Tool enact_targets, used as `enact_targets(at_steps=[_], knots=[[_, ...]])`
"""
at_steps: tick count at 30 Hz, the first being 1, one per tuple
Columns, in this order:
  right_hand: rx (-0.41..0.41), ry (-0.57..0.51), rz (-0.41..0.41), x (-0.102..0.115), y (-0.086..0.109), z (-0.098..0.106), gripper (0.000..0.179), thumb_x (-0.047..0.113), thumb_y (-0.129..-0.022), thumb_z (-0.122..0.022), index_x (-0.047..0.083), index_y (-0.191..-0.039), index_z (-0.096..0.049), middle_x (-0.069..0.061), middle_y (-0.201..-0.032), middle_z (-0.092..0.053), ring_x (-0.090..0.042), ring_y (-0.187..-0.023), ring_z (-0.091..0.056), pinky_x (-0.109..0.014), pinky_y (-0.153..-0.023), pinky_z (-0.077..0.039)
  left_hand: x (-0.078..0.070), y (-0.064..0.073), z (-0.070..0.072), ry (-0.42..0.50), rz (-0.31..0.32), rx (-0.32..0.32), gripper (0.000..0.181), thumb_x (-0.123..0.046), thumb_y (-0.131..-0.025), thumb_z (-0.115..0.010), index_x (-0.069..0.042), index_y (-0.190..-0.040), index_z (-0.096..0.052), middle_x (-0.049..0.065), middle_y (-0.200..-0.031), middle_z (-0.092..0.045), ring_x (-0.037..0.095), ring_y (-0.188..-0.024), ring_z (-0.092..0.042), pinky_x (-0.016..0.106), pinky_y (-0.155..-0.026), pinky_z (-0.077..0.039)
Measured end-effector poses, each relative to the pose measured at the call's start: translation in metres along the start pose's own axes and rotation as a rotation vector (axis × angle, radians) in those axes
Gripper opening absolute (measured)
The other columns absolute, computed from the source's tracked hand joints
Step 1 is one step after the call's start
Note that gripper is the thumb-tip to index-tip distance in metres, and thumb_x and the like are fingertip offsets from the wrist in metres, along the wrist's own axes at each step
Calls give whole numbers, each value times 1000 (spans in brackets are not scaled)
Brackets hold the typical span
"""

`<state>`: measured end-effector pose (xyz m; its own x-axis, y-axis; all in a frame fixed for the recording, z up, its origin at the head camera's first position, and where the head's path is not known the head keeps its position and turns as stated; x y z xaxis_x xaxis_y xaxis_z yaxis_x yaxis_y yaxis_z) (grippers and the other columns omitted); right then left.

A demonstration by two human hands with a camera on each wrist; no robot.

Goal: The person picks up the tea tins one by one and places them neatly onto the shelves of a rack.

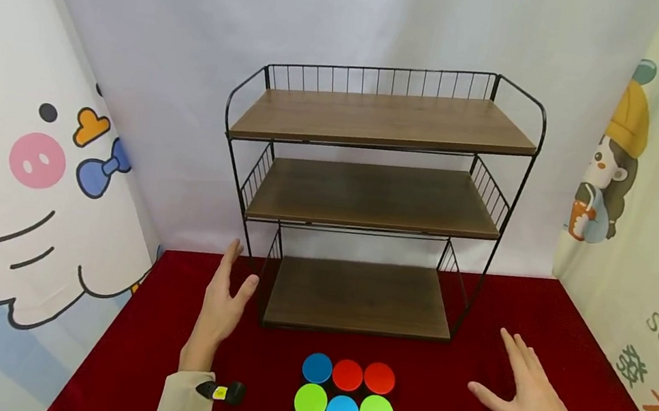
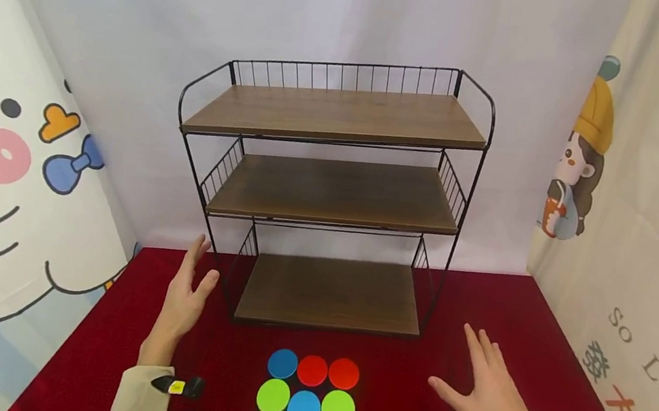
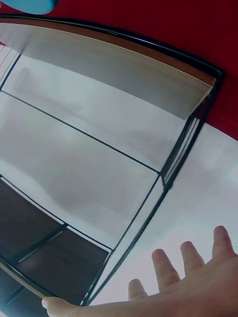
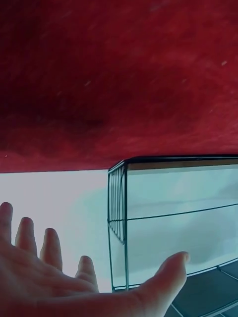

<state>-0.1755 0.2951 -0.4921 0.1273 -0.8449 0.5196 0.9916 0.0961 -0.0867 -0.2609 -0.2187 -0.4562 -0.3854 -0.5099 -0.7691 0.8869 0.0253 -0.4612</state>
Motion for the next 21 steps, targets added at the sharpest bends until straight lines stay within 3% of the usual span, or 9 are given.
enact_targets(at_steps=[8, 12, 21], knots=[[44, -6, -12, 0, 4, -5, 108, 59, -91, -71, 10, -165, -12, -34, -164, -18, -61, -144, -24, -84, -99, -31, -1, -2, -21, 69, -15, 7, 75, -38, -104, -54, -13, -165, -19, 15, -168, -28, 36, -153, -31, 65, -116, -33], [45, -25, 0, 3, 3, -10, 106, 59, -91, -72, 10, -165, -14, -34, -164, -18, -61, -143, -27, -83, -98, -33, 1, -2, -26, 83, -18, 2, 73, -35, -105, -54, -10, -164, -20, 13, -167, -31, 35, -152, -32, 65, -116, -34], [30, -83, 61, 15, 5, -22, 104, 56, -90, -75, 8, -163, -20, -33, -164, -22, -59, -143, -31, -81, -100, -35, 3, -1, -32, 144, -2, -29, 70, -27, -103, -59, -18, -164, -25, 9, -164, -38, 37, -148, -39, 63, -118, -32]])
Point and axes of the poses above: each hand's wrist, its own y-axis away from the middle knuckle, its own z-axis out of the back of the hand, x = y × z, the point moved 2 cm from there along -y, towards the middle knuckle
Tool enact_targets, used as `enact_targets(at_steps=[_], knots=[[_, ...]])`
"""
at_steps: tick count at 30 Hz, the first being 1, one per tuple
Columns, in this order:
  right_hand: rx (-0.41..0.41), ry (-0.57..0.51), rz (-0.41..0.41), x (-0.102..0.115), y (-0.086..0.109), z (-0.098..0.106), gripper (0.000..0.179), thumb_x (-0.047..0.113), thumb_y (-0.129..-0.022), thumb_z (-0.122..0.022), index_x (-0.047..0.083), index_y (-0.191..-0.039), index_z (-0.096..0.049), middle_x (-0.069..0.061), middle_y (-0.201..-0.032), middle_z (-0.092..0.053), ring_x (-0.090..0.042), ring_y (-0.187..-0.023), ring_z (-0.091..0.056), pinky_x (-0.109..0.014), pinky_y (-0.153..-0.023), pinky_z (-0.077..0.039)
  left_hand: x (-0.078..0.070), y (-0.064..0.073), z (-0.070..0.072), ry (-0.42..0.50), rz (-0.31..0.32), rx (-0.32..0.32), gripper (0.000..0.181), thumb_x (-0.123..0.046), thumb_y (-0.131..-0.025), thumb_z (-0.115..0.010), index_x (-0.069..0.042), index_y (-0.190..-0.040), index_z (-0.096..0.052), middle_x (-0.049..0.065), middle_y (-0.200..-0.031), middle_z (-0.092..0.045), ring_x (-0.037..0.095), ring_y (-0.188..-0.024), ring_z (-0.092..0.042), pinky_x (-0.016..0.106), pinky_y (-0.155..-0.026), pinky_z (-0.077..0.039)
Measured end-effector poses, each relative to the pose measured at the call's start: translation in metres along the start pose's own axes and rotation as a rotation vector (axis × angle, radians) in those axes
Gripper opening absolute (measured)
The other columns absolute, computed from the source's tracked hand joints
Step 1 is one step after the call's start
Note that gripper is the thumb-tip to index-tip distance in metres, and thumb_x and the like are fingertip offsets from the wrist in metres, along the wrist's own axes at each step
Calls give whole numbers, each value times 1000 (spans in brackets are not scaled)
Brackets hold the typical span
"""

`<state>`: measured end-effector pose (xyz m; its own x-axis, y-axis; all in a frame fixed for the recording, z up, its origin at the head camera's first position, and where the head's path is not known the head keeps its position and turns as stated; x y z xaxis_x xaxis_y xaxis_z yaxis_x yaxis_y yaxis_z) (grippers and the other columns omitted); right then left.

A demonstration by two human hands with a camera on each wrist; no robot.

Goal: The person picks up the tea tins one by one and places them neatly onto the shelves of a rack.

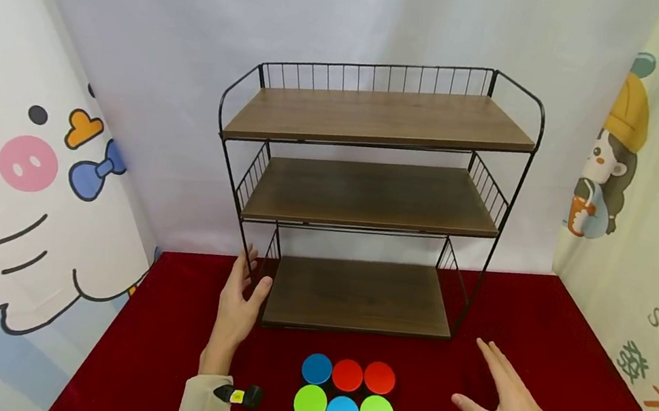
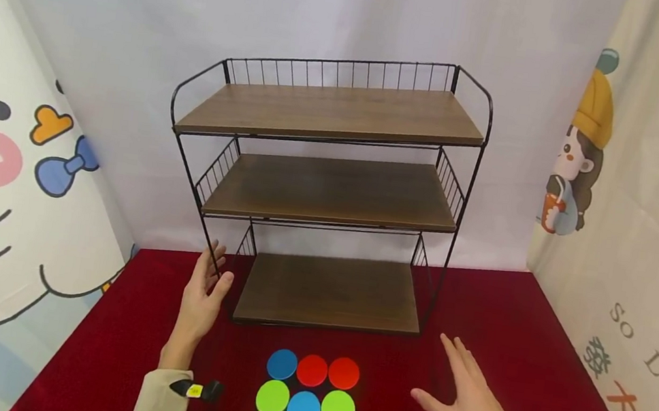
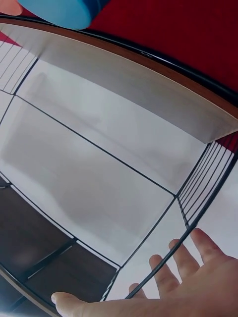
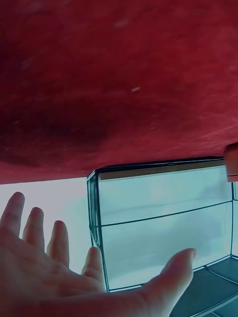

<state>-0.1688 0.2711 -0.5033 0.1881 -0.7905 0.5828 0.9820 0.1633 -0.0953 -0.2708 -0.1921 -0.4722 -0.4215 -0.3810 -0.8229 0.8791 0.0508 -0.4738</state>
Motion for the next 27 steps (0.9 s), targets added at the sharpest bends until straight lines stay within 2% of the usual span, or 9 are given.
enact_targets(at_steps=[6, 11, 15, 17, 19, 24, 27], knots=[[14, -39, 18, 9, 0, -12, 102, 57, -89, -75, 9, -163, -23, -30, -164, -25, -56, -145, -32, -79, -102, -36, 1, 2, -5, 74, 6, -41, 65, -20, -104, -60, -25, -161, -30, 7, -161, -41, 35, -144, -45, 60, -119, -33], [21, -62, 42, 15, -2, -18, 101, 58, -89, -75, 11, -163, -25, -27, -165, -26, -53, -147, -31, -77, -105, -36, 0, 3, -8, 115, 2, -68, 63, -15, -104, -60, -23, -160, -33, 7, -159, -44, 36, -139, -51, 54, -116, -40], [22, -77, 58, 21, -5, -23, 100, 57, -89, -75, 11, -163, -26, -25, -165, -28, -51, -148, -31, -75, -106, -36, -3, 2, -8, 125, 8, -79, 60, -15, -106, -59, -22, -160, -33, 5, -157, -46, 31, -133, -56, 30, -109, -48], [28, -88, 61, 23, -5, -26, 99, 57, -89, -75, 11, -162, -27, -24, -165, -29, -50, -148, -32, -75, -106, -37, -5, 2, -8, 139, 14, -84, 57, -17, -107, -57, -22, -159, -35, 6, -155, -48, 29, -131, -57, 17, -103, -47], [43, -100, 58, 25, -5, -28, 99, 58, -90, -74, 11, -162, -27, -24, -165, -29, -50, -148, -32, -74, -107, -37, -5, 1, -7, 149, 16, -87, 55, -16, -107, -56, -19, -159, -36, 10, -153, -50, 26, -127, -59, 10, -98, -46], [71, -113, 61, 29, -4, -35, 98, 58, -90, -73, 13, -163, -26, -23, -166, -28, -49, -148, -33, -73, -108, -37, -7, 1, -3, 145, 13, -100, 47, -16, -108, -55, -16, -154, -44, 16, -141, -60, 10, -113, -63, 9, -93, -48], [61, -107, 84, 31, -6, -38, 96, 57, -90, -74, 14, -163, -27, -22, -165, -30, -48, -148, -34, -71, -108, -38, -9, 0, -1, 146, 8, -109, 42, -18, -109, -53, -16, -151, -49, 16, -136, -63, 8, -112, -64, 10, -93, -49]])
Point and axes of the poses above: each hand's wrist, its own y-axis away from the middle knuckle, its own z-axis out of the back of the hand, x = y × z, the point moved 2 cm from there along -y, towards the middle knuckle
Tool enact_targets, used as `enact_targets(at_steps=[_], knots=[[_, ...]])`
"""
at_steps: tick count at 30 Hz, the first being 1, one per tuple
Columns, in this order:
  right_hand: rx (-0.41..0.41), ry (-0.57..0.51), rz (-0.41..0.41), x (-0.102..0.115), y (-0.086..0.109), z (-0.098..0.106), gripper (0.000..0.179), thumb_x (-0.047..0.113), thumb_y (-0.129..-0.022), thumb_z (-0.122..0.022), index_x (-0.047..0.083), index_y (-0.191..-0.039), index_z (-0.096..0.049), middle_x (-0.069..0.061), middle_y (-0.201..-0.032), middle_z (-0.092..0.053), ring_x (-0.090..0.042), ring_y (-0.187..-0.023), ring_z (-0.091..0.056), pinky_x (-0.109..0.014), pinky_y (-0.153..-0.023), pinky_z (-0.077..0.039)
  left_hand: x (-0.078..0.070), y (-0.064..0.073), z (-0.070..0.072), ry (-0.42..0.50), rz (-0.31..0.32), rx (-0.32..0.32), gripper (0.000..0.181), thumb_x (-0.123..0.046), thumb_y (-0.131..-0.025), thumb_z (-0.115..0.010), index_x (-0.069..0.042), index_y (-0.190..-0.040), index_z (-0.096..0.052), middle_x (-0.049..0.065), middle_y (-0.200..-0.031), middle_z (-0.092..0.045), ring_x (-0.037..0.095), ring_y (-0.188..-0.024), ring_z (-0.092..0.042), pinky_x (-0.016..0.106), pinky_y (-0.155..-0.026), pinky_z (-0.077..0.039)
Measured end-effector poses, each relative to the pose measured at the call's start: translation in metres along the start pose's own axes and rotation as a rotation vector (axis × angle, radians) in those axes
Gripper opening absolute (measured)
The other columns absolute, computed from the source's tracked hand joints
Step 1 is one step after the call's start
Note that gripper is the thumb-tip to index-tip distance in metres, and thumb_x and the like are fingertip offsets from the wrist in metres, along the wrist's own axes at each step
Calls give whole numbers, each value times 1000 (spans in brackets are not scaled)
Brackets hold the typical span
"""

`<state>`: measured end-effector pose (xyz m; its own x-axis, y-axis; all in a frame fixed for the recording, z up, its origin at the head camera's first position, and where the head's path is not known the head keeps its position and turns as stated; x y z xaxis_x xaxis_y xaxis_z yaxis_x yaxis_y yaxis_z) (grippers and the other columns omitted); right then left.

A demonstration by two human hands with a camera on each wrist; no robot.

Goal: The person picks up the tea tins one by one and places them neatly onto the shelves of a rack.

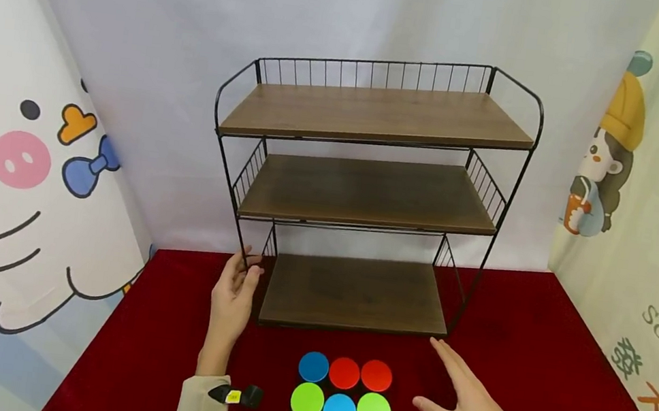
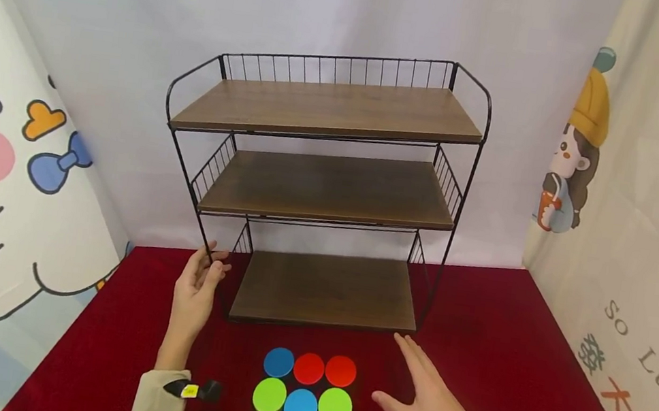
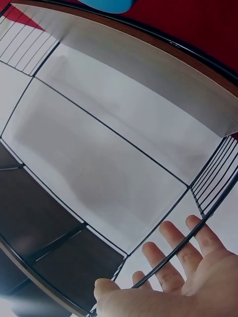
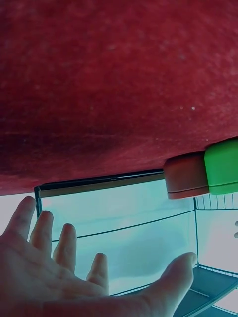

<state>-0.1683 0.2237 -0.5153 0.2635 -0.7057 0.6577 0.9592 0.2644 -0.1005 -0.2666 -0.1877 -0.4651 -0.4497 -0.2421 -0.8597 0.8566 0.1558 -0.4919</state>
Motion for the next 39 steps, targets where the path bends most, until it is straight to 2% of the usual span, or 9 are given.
enact_targets(at_steps=[5, 9, 16, 21, 25, 31, 39], knots=[[-3, 8, 34, 1, -5, -3, 94, 56, -91, -74, 13, -162, -29, -21, -165, -32, -46, -147, -37, -69, -109, -39, -1, -3, 1, 8, 29, -48, 36, -20, -110, -51, -10, -144, -56, 18, -128, -68, 24, -109, -68, 13, -92, -51], [5, 12, 37, 0, -7, -5, 93, 56, -92, -73, 14, -162, -29, -20, -165, -32, -44, -147, -38, -67, -110, -39, -1, -3, 2, 27, 62, -91, 33, -20, -110, -51, -5, -138, -61, 20, -122, -71, 33, -105, -69, 19, -90, -54], [9, 5, 42, 1, -11, -7, 90, 54, -93, -72, 15, -162, -29, -19, -165, -33, -44, -148, -38, -67, -110, -39, 3, -9, 10, 51, 44, -116, 34, -21, -110, -51, 6, -122, -67, 26, -106, -72, 16, -87, -72, 21, -83, -57], [-4, 15, 57, 1, -12, -9, 89, 53, -93, -72, 16, -162, -30, -19, -164, -34, -43, -147, -39, -66, -110, -40, 4, -13, 11, 59, 46, -147, 37, -23, -110, -50, 8, -113, -70, 29, -96, -71, 12, -77, -70, 21, -77, -58], [-7, 31, 67, 0, -12, -9, 87, 53, -95, -71, 15, -162, -31, -19, -164, -35, -42, -147, -40, -65, -110, -41, 5, -13, 8, 61, 48, -163, 35, -22, -110, -51, 7, -110, -70, 29, -93, -69, 12, -75, -68, 20, -76, -57], [-27, 55, 116, -1, -14, -7, 82, 47, -97, -71, 12, -160, -34, -19, -162, -38, -42, -145, -43, -64, -109, -42, 3, -14, 2, 75, 42, -150, 32, -21, -110, -50, 4, -109, -71, 29, -93, -69, 13, -77, -69, 21, -77, -58], [19, 61, 132, -5, -20, -13, 81, 44, -97, -72, 15, -162, -32, -16, -163, -38, -39, -146, -43, -62, -110, -43, 8, -11, -1, 113, 65, -142, 34, -21, -110, -50, 7, -112, -69, 31, -95, -68, 16, -81, -69, 22, -80, -59]])
Point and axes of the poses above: each hand's wrist, its own y-axis away from the middle knuckle, its own z-axis out of the back of the hand, x = y × z, the point moved 2 cm from there along -y, towards the middle knuckle
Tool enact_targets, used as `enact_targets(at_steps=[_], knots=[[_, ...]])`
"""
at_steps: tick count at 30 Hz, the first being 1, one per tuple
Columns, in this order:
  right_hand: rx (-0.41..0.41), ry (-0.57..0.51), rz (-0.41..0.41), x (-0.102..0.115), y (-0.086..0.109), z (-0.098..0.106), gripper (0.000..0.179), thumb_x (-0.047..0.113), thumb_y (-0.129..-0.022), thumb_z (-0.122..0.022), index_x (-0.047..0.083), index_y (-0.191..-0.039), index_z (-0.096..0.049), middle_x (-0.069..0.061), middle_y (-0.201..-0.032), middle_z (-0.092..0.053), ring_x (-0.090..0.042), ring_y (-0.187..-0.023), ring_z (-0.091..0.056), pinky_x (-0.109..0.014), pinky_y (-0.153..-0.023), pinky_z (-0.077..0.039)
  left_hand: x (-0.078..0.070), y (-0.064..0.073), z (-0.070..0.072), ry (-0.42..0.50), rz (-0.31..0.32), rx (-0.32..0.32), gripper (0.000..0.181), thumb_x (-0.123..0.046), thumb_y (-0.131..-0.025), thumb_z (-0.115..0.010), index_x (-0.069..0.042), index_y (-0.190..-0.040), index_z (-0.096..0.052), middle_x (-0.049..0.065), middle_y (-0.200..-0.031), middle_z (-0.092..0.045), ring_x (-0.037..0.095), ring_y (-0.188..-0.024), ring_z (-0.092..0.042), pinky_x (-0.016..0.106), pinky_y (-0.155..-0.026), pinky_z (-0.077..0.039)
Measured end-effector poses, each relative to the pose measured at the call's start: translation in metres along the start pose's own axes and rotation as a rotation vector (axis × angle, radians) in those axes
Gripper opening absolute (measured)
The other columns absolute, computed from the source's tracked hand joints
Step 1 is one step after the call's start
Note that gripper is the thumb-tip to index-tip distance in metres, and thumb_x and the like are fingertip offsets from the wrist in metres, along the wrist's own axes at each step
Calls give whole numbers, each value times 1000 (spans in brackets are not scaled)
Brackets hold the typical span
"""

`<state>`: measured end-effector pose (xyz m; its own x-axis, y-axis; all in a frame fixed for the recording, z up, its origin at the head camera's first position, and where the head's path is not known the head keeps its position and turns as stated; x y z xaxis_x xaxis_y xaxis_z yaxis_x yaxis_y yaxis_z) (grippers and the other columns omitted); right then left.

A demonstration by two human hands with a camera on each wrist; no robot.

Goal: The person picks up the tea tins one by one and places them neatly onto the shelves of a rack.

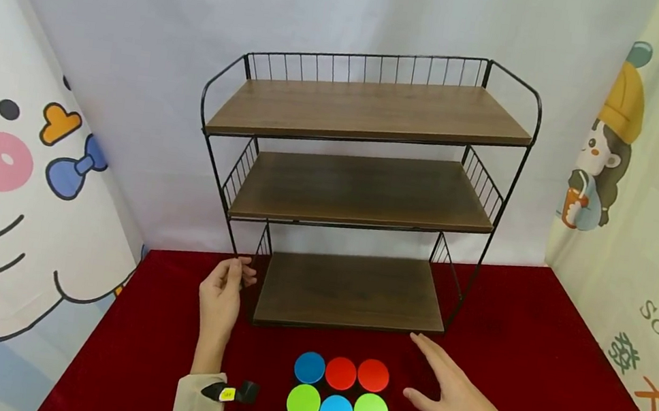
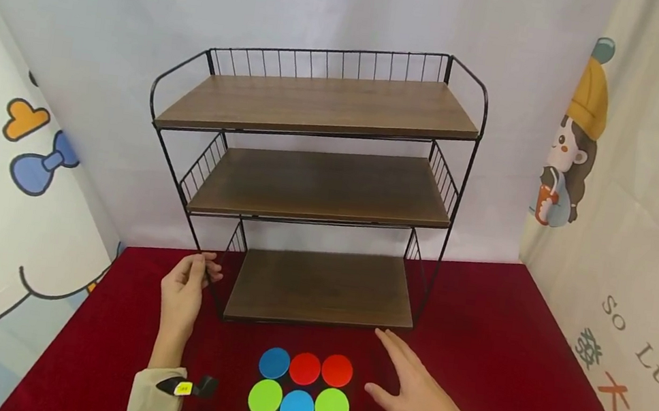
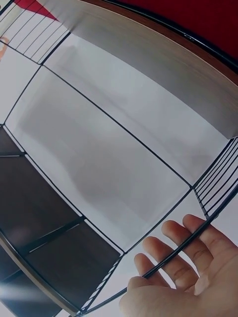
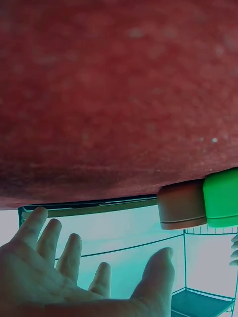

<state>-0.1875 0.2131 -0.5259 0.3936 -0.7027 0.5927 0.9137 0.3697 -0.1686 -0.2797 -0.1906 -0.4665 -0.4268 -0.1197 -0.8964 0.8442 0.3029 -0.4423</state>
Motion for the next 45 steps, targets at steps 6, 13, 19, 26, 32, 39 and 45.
enact_targets(at_steps=[6, 13, 19, 26, 32, 39, 45], knots=[[48, -20, 16, 3, -3, -7, 80, 38, -97, -74, 19, -162, -31, -10, -163, -38, -35, -147, -43, -60, -110, -44, 2, 2, 2, -21, 16, 12, 39, -24, -111, -49, 11, -116, -67, 29, -98, -68, 14, -83, -69, 22, -83, -58], [96, -39, 58, 8, -9, -14, 78, 35, -98, -73, 17, -161, -32, -7, -162, -40, -33, -147, -43, -58, -111, -44, 1, 3, 3, -48, 24, 16, 32, -21, -110, -50, 3, -115, -70, 28, -100, -70, 12, -84, -70, 20, -84, -57], [119, -23, 94, 10, -13, -19, 77, 26, -95, -76, 15, -160, -36, -6, -161, -43, -32, -146, -45, -54, -111, -46, 1, 3, 4, -57, 12, 20, 32, -23, -110, -51, 2, -116, -70, 27, -100, -71, 13, -85, -71, 20, -85, -57], [174, -23, 129, 17, -17, -24, 76, 13, -93, -78, 10, -157, -39, -12, -159, -45, -35, -143, -47, -52, -110, -47, 0, 3, 4, -51, 8, 17, 31, -22, -110, -51, 2, -116, -70, 27, -101, -72, 13, -85, -71, 20, -85, -57], [208, -32, 157, 25, -20, -29, 76, 0, -90, -77, 8, -156, -40, -16, -157, -45, -37, -142, -47, -51, -110, -47, -2, 2, 3, -53, 5, 25, 34, -24, -110, -51, 3, -117, -70, 26, -101, -72, 13, -86, -71, 20, -84, -56], [223, -16, 178, 33, -22, -32, 77, -6, -89, -74, 7, -156, -40, -18, -157, -45, -37, -142, -47, -49, -108, -49, -2, 2, 8, -137, -24, 26, 27, -18, -109, -54, 0, -116, -72, 21, -99, -75, 18, -87, -73, 22, -84, -58], [232, -15, 172, 36, -22, -32, 73, -7, -89, -73, 6, -154, -43, -19, -157, -45, -38, -143, -47, -50, -108, -49, -27, 6, 10, -164, -21, 73, 23, -8, -106, -56, 5, -118, -71, 25, -102, -75, 40, -93, -72, 30, -86, -61]])
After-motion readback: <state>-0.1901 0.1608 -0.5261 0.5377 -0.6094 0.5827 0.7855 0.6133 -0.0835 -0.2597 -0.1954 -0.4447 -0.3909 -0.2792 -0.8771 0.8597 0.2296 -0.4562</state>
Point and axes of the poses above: each hand's wrist, its own y-axis away from the middle knuckle, its own z-axis out of the back of the hand, x = y × z, the point moved 2 cm from there along -y, towards the middle knuckle
